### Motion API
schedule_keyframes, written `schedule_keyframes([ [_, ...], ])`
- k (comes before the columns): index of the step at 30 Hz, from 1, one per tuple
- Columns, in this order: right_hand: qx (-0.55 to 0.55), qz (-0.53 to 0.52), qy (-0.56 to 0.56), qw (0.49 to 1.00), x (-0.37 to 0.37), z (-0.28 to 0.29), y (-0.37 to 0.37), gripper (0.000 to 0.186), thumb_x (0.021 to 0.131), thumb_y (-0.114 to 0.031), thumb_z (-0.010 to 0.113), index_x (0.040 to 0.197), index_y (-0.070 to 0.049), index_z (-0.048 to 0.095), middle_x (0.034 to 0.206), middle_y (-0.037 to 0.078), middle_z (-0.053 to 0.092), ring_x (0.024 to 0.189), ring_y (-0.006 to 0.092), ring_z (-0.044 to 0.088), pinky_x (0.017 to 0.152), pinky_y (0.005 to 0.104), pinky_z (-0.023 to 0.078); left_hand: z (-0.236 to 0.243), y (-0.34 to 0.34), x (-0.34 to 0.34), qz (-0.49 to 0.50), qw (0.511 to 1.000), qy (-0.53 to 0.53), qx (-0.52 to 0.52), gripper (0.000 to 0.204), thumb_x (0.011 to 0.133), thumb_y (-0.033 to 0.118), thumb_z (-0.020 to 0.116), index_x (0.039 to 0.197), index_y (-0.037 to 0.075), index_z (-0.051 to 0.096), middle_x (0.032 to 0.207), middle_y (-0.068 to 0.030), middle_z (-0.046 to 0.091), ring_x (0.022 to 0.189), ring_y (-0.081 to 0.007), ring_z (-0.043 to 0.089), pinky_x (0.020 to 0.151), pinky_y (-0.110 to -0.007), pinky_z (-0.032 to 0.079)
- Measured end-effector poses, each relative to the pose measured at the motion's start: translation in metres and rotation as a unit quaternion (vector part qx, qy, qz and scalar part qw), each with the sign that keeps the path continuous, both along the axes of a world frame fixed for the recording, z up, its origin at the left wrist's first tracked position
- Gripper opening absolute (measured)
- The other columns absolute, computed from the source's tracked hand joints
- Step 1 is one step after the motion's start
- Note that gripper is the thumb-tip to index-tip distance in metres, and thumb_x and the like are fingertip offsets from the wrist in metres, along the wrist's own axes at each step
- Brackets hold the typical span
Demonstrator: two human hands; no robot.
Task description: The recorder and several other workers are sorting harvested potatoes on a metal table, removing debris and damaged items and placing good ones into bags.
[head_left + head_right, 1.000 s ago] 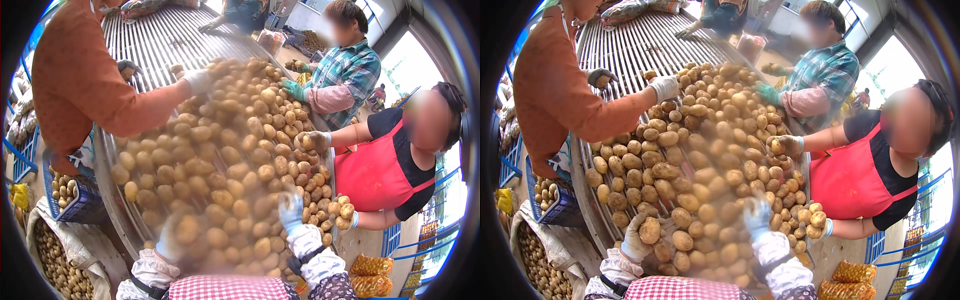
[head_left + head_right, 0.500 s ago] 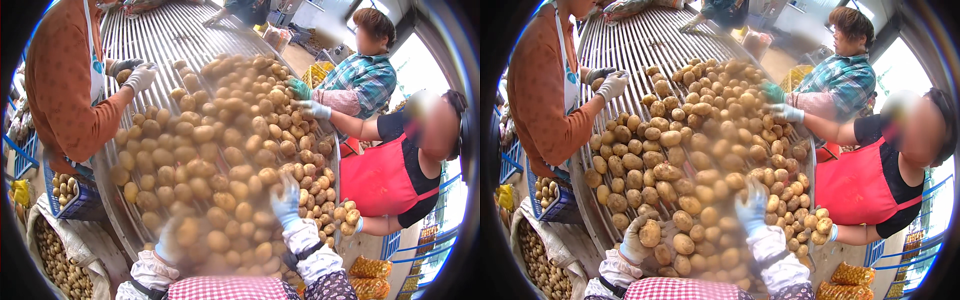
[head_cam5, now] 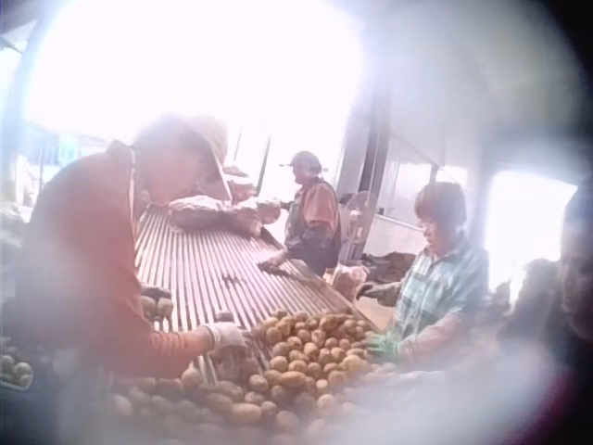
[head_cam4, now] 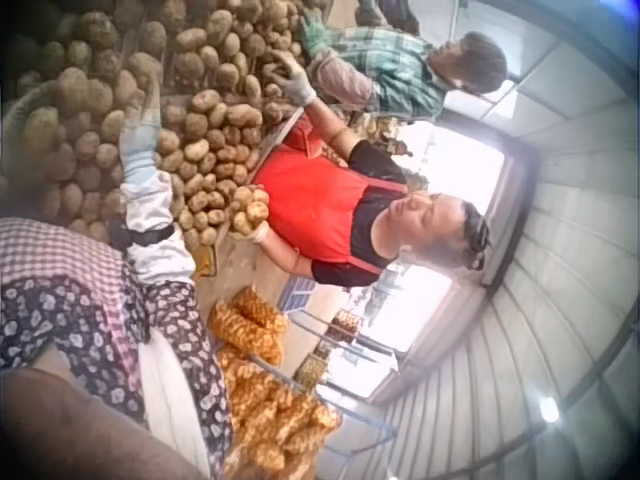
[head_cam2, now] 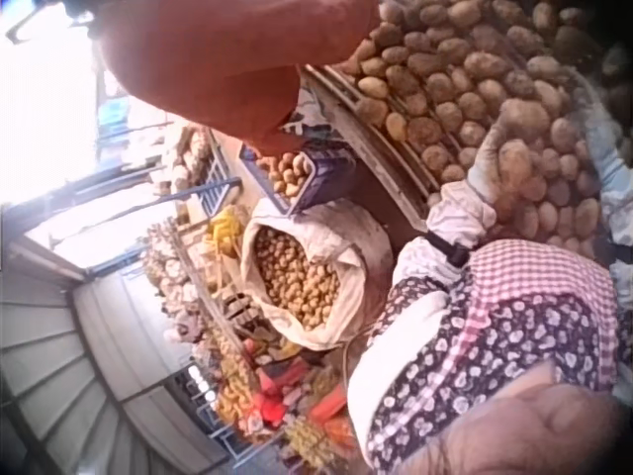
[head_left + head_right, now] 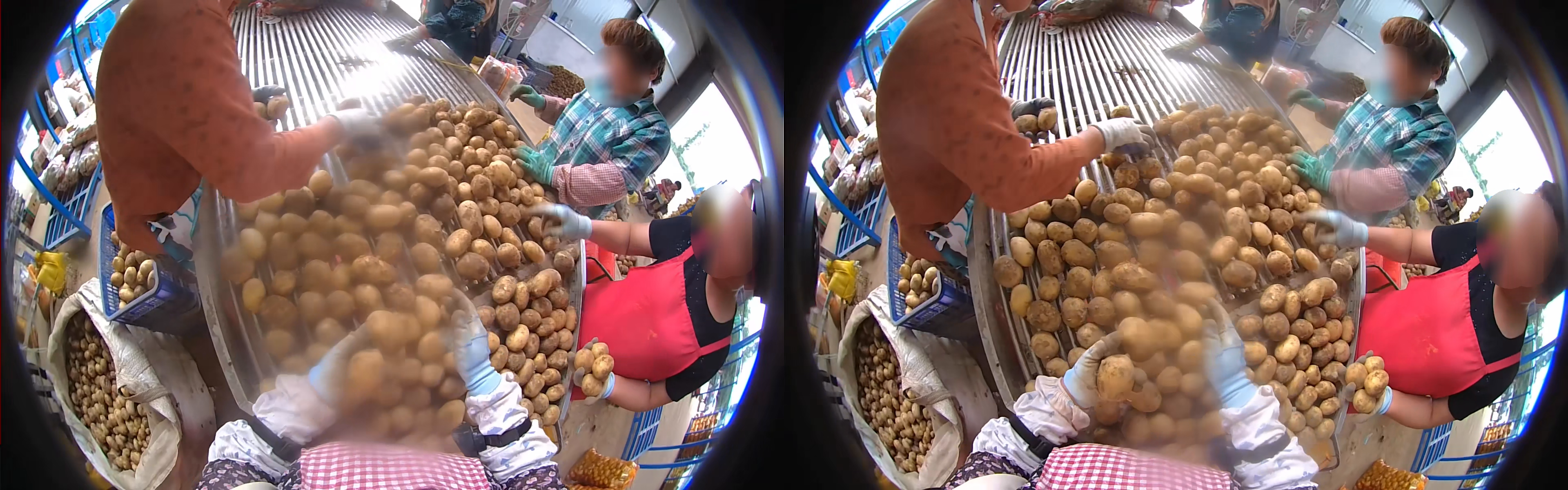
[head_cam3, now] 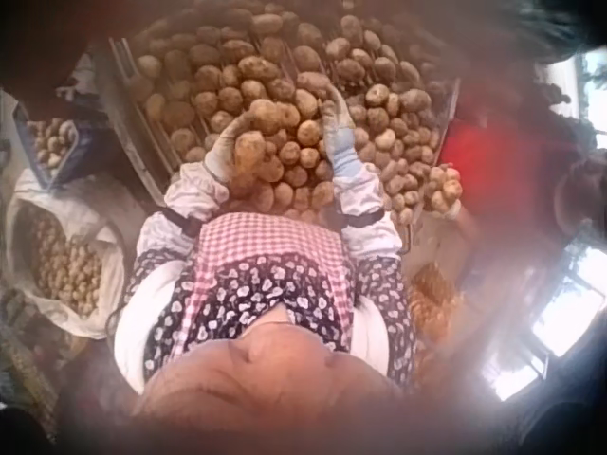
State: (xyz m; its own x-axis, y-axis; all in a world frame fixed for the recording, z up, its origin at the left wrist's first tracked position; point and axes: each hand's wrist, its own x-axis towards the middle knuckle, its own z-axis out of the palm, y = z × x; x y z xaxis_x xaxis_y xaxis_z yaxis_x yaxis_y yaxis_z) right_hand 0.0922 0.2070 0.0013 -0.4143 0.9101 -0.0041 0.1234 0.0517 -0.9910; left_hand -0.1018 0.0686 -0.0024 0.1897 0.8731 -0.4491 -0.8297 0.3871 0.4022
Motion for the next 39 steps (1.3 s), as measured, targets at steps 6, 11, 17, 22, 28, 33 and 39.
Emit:
schedule_keyframes([
  [6, 0.337, 0.21, -0.433, 0.809, 0.035, -0.025, -0.057, 0.076, 0.072, -0.042, 0.068, 0.136, -0.008, 0.045, 0.139, 0.023, 0.042, 0.13, 0.0451, 0.035, 0.109, 0.0522, 0.029, 0.001, -0.013, -0.007, 0.072, 0.933, -0.35, -0.051, 0.048, 0.091, 0.046, 0.057, 0.119, 0.008, 0.061, 0.098, -0.0173, 0.069, 0.086, -0.0348, 0.067, 0.077, -0.048, 0.055],
  [11, 0.399, 0.03, -0.537, 0.742, 0.035, -0.039, -0.008, 0.077, 0.075, -0.045, 0.069, 0.136, -0.005, 0.044, 0.14, 0.024, 0.039, 0.13, 0.0437, 0.034, 0.11, 0.0543, 0.024, -0.006, -0.02, -0.005, 0.123, 0.96, -0.251, 0.025, 0.048, 0.089, 0.046, 0.059, 0.124, 0.013, 0.059, 0.113, -0.0111, 0.066, 0.099, -0.0297, 0.065, 0.084, -0.048, 0.053],
  [17, 0.324, 0.093, -0.198, 0.92, -0.017, 0.028, -0.06, 0.054, 0.076, -0.02, 0.069, 0.124, -0.001, 0.054, 0.134, 0.024, 0.046, 0.124, 0.044, 0.042, 0.105, 0.0481, 0.036, 0.047, -0.031, 0.003, 0.105, 0.923, -0.3, 0.219, 0.063, 0.091, 0.063, 0.046, 0.134, 0.017, 0.048, 0.121, -0.004, 0.059, 0.105, -0.0196, 0.059, 0.087, -0.041, 0.052],
  [22, 0.435, 0.253, -0.207, 0.839, -0.046, 0.049, -0.082, 0.051, 0.077, -0.021, 0.07, 0.122, -0.003, 0.055, 0.13, 0.022, 0.05, 0.118, 0.0426, 0.047, 0.101, 0.0452, 0.042, -0.007, -0.038, 0.015, 0.0, 0.998, 0.045, 0.044, 0.077, 0.085, 0.071, 0.048, 0.137, 0.013, 0.047, 0.12, -0.0086, 0.061, 0.106, -0.0218, 0.058, 0.099, -0.041, 0.041],
  [28, 0.094, 0.092, 0.023, 0.991, -0.036, 0.049, -0.096, 0.009, 0.083, -0.006, 0.061, 0.089, -0.002, 0.067, 0.123, 0.013, 0.059, 0.102, 0.0188, 0.059, 0.086, 0.0286, 0.049, 0.045, -0.044, 0.025, 0.067, 0.979, -0.187, -0.041, 0.055, 0.084, 0.055, 0.061, 0.12, 0.014, 0.057, 0.113, -0.0055, 0.061, 0.105, -0.0198, 0.057, 0.087, -0.037, 0.046],
  [33, 0.361, 0.145, -0.122, 0.913, -0.051, 0.072, -0.115, 0.016, 0.073, -0.011, 0.068, 0.087, -0.005, 0.065, 0.121, 0.019, 0.057, 0.104, 0.04, 0.055, 0.089, 0.0463, 0.047, 0.046, -0.052, 0.01, 0.097, 0.977, -0.177, 0.069, 0.046, 0.091, 0.048, 0.058, 0.116, 0.01, 0.057, 0.107, -0.0044, 0.061, 0.094, -0.0208, 0.061, 0.082, -0.035, 0.052],
  [39, 0.517, 0.28, -0.086, 0.804, -0.055, 0.049, -0.131, 0.017, 0.068, -0.017, 0.072, 0.084, -0.014, 0.068, 0.106, 0.012, 0.063, 0.104, 0.0365, 0.057, 0.09, 0.0489, 0.046, 0.034, -0.059, 0.01, 0.103, 0.973, -0.209, 0.008, 0.035, 0.096, 0.043, 0.049, 0.103, 0.01, 0.059, 0.088, -0.0029, 0.063, 0.067, -0.0138, 0.061, 0.052, -0.025, 0.051],
])
